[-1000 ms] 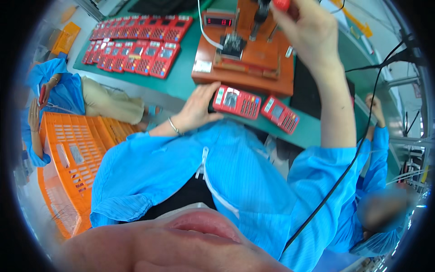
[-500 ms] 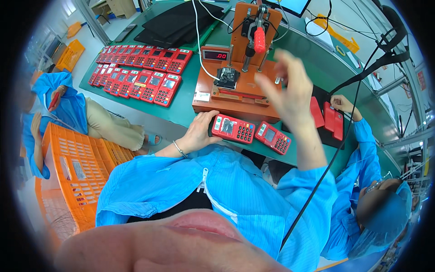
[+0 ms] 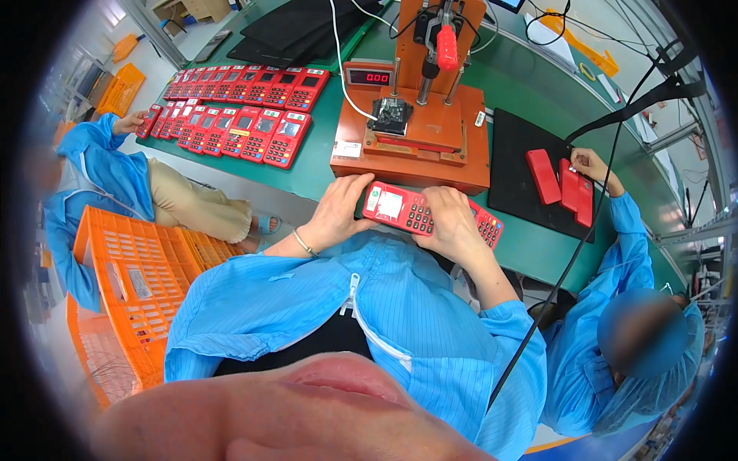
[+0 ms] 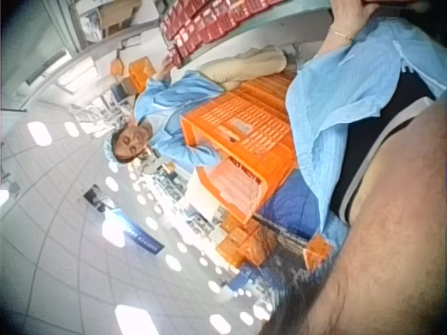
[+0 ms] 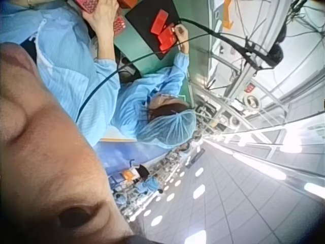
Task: Testing red handheld electronic devices using a manual test jig.
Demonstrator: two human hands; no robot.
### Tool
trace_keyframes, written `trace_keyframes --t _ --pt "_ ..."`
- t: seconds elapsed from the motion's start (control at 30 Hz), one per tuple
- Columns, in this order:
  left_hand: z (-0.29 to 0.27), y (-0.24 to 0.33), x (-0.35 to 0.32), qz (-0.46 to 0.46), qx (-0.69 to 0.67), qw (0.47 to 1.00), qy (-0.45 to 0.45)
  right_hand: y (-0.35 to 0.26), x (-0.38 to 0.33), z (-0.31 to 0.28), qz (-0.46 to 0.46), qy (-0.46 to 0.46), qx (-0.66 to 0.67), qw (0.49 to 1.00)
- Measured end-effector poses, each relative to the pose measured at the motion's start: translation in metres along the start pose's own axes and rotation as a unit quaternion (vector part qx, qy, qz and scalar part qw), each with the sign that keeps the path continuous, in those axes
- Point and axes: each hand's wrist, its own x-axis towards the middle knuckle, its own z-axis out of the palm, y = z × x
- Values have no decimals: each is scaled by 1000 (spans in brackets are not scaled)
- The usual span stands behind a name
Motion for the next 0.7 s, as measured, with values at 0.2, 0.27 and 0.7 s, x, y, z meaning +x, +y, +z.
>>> trace_keyframes --t 0.2,0.27,0.7 --pt "-35 41 -9 -198 -605 769 55 -45 9 0 -27 97 48 994" --pt "-43 36 -3 -205 -578 776 148 -60 23 18 -31 139 82 986" --pt "-91 -130 36 -283 -388 868 125 9 136 -123 -236 403 -150 871"
